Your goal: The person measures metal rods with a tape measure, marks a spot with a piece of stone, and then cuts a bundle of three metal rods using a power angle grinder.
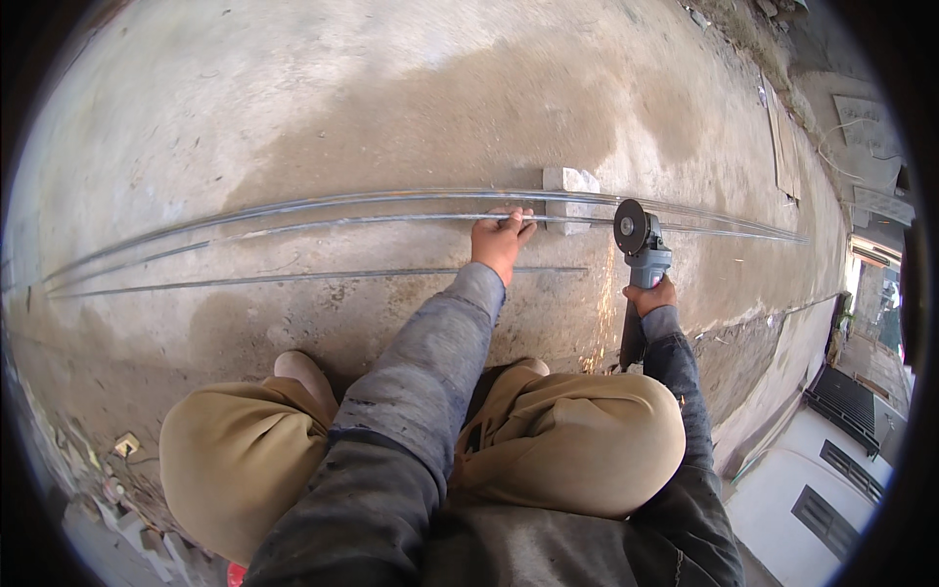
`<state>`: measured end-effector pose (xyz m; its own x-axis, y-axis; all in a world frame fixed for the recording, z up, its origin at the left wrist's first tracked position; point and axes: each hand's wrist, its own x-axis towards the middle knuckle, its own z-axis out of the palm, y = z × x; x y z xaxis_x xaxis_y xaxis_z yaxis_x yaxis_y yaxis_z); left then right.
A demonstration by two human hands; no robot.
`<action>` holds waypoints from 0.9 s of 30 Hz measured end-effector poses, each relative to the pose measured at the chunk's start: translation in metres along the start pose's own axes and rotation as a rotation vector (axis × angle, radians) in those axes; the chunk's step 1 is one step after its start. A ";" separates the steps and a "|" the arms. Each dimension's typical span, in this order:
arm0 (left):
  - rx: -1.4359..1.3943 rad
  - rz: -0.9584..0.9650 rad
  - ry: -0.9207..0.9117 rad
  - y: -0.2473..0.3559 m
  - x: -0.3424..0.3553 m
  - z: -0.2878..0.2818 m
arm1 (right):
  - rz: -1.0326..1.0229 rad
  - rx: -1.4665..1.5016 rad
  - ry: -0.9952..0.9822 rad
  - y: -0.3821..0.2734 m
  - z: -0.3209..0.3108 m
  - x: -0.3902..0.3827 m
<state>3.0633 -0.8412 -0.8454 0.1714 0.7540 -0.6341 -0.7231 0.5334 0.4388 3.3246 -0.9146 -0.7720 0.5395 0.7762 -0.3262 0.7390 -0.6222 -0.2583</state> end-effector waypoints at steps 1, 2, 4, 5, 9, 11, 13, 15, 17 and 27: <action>-0.007 0.009 -0.007 -0.001 0.000 0.001 | -0.019 0.002 0.015 0.010 0.001 0.001; -0.006 0.011 -0.003 -0.001 0.000 0.000 | -0.017 -0.003 0.014 0.010 0.002 0.000; -0.003 0.014 0.002 -0.002 0.000 -0.001 | -0.011 -0.013 0.012 0.010 0.003 -0.002; -0.003 0.011 0.003 -0.001 0.000 -0.001 | -0.002 -0.004 0.003 0.007 0.003 -0.002; -0.008 0.004 0.008 -0.001 0.002 -0.003 | 0.016 -0.002 0.003 -0.006 0.002 0.000; -0.010 0.009 0.003 -0.002 0.002 -0.003 | 0.007 0.017 0.002 -0.002 0.002 0.000; -0.011 0.020 -0.012 -0.004 0.002 -0.002 | -0.014 0.070 -0.015 0.012 0.003 -0.001; 0.002 0.029 0.004 -0.003 0.002 -0.003 | -0.003 0.021 -0.013 0.004 0.002 -0.007; 0.009 0.028 0.006 -0.003 0.002 -0.002 | 0.008 -0.003 -0.015 0.003 0.001 -0.007; 0.026 0.019 0.000 0.000 -0.001 0.003 | -0.012 0.056 -0.007 0.016 0.005 0.000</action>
<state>3.0652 -0.8409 -0.8436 0.1574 0.7641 -0.6256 -0.7086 0.5287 0.4674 3.3347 -0.9250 -0.7809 0.5276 0.7830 -0.3294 0.7214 -0.6177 -0.3129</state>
